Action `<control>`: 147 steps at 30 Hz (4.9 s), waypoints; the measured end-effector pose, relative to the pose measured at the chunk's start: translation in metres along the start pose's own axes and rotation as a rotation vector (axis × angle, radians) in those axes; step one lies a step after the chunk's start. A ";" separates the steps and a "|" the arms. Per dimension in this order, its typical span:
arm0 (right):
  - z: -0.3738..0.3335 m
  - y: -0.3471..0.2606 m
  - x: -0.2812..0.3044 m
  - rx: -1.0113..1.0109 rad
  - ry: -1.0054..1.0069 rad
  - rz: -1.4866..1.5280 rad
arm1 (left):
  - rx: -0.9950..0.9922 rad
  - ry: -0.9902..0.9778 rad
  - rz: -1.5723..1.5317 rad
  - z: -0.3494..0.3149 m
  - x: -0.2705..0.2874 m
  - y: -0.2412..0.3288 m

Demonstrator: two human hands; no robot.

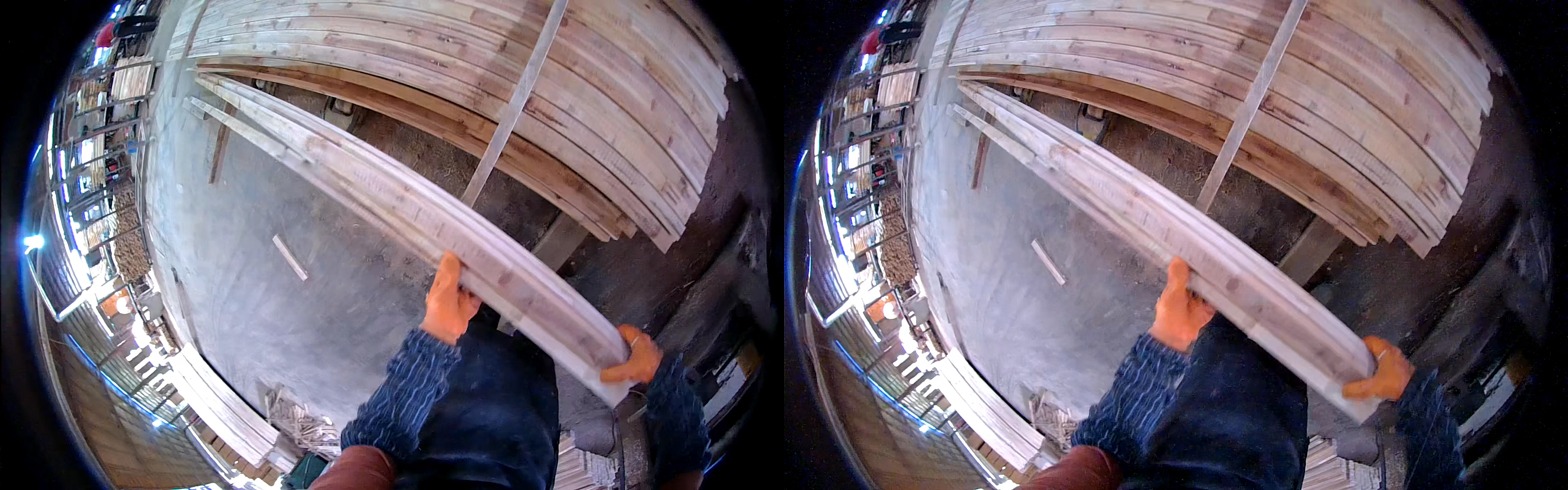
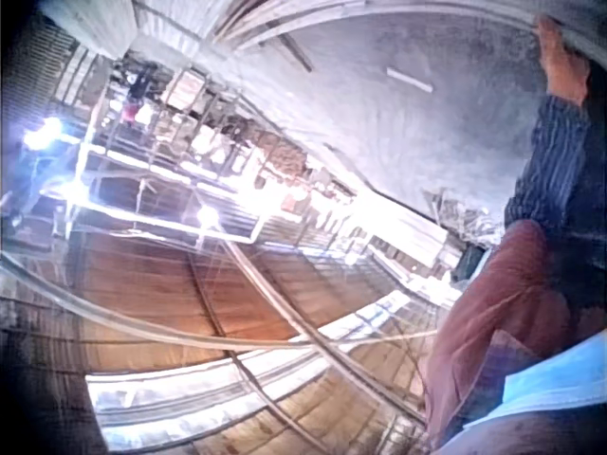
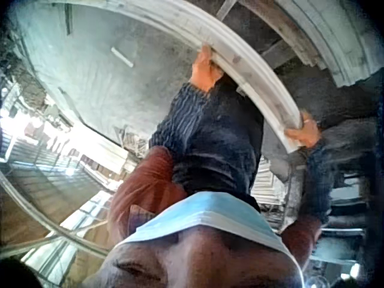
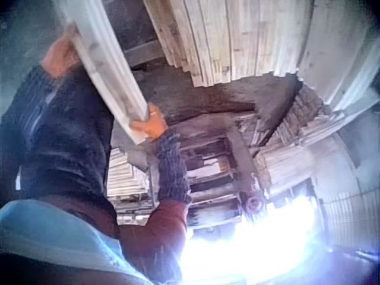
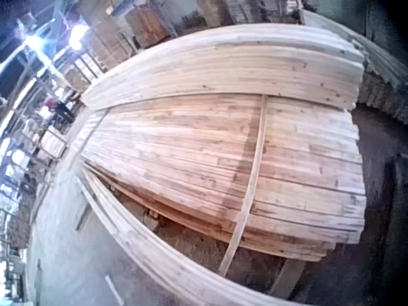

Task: The person picks up wood planks from a stack by hand and feeds them into the rollers of an industrial machine.

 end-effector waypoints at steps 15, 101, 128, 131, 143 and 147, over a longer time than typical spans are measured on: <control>0.001 -0.024 0.036 -0.125 -0.056 0.162 | -0.214 0.657 0.542 0.009 -0.067 -0.008; -0.120 -0.405 -0.230 0.595 0.147 -0.646 | 0.356 -0.714 -0.126 -0.284 -0.156 0.146; -0.475 -0.054 -0.099 0.496 1.035 -1.073 | -1.383 -0.748 2.028 -0.113 -0.131 0.327; -0.481 -0.031 -0.084 0.367 1.018 -0.999 | -1.427 -0.780 2.033 -0.115 -0.140 0.305; -0.433 0.136 -0.038 0.621 1.116 -0.845 | -1.703 -0.733 2.300 -0.221 -0.214 0.315; -0.444 0.212 -0.010 0.671 1.317 -0.815 | -1.658 -0.766 2.291 -0.323 -0.288 0.279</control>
Point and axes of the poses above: each hand's wrist, its own z-axis towards the middle knuckle, its own x-axis out of the back of the hand, y = z × x, the point moved 6 cm from there along z, towards the middle knuckle, and after that the axes turned 10 degrees about z, right-handed, at the moved point
